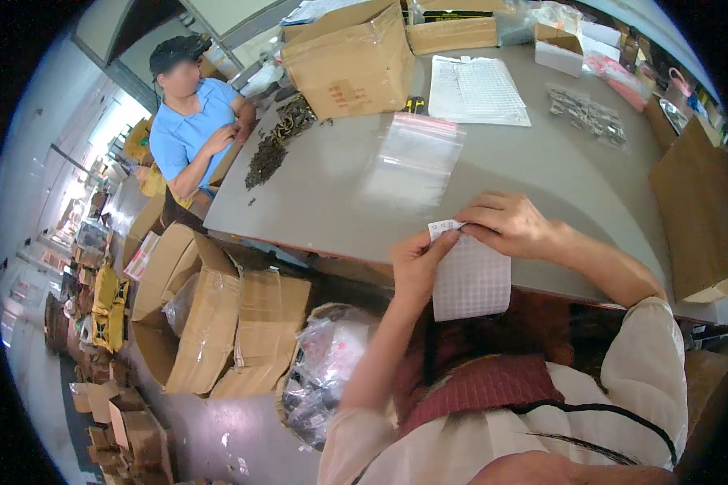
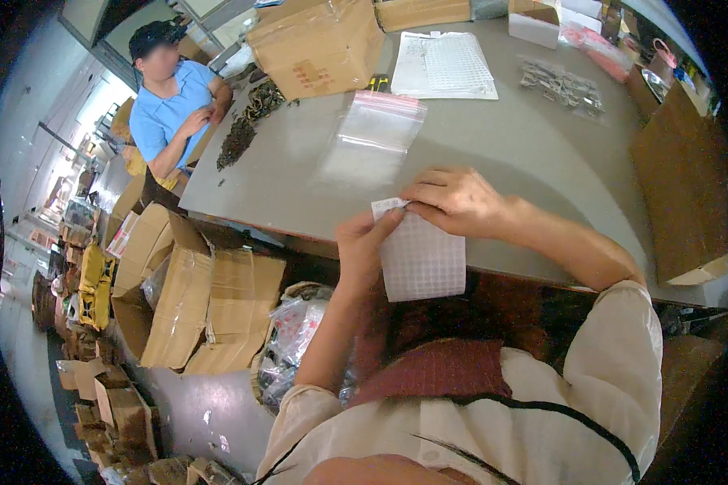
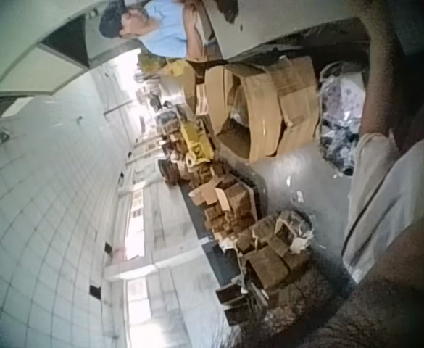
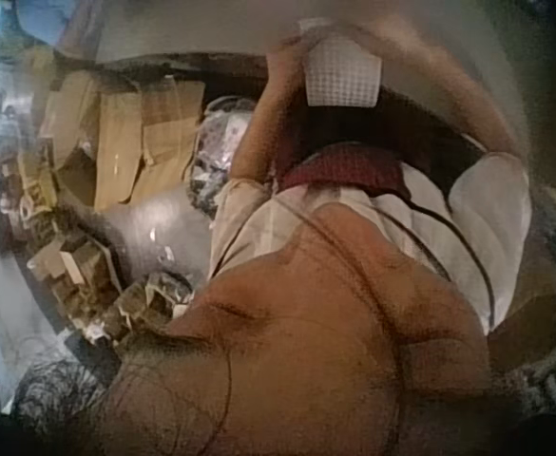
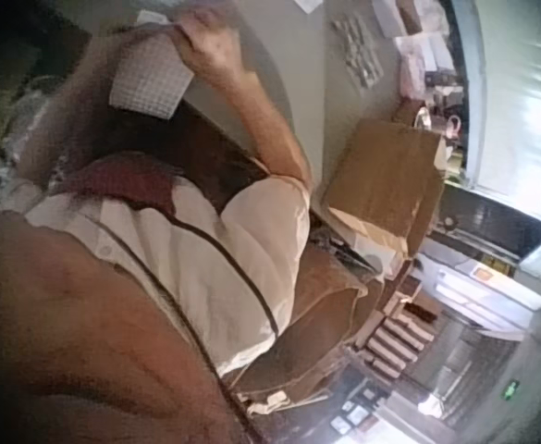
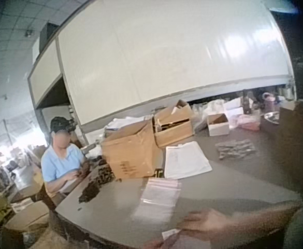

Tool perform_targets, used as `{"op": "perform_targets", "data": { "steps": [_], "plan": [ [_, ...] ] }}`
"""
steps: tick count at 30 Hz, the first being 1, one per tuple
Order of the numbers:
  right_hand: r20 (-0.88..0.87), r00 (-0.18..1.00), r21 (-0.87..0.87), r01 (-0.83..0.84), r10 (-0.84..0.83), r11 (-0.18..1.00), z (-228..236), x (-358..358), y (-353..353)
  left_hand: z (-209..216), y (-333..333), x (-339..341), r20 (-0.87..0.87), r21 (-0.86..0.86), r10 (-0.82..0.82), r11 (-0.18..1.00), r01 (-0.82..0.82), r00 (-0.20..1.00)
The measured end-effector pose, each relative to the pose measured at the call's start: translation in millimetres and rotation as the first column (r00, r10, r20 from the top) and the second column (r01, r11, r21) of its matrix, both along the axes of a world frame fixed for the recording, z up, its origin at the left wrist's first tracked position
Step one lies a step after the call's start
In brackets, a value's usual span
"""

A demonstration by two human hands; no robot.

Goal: The person packs small items into plastic bags, applies white labels to the bags, and places the filled bags into cardboard boxes.

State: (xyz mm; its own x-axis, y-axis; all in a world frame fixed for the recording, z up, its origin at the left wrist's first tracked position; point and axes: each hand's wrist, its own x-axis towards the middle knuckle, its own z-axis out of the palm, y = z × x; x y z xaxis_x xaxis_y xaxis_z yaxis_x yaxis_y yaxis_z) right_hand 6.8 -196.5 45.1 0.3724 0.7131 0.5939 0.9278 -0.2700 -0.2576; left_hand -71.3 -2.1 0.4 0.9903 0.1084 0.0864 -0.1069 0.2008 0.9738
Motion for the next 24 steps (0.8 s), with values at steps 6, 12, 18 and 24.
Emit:
{"op": "perform_targets", "data": {
  "steps": [6, 12, 18, 24],
  "plan": [
    [0.123, 0.990, 0.049, 0.059, -0.065, 0.997, 8.0, 2.9, 16.6, 3.7, 3.4, 12.3, 0.001, 0.068, 0.084, 0.994, -0.084, 0.996],
    [0.061, 0.994, 0.021, 0.092, -0.093, 0.996, 11.9, 15.6, 18.6, 6.4, 10.9, 24.6, 0.021, 0.128, 0.091, 0.987, -0.093, 0.996],
    [-0.343, 0.939, 0.102, 0.068, -0.029, 0.992, 9.7, 24.3, 24.2, -1.8, 21.6, 31.5, 0.017, 0.164, 0.079, 0.983, -0.081, 0.997],
    [-0.684, 0.726, 0.179, 0.075, 0.069, 0.981, -2.8, 70.6, 36.7, -9.2, 26.5, 34.1, 0.044, 0.119, 0.118, 0.985, -0.123, 0.992]
  ]
}}
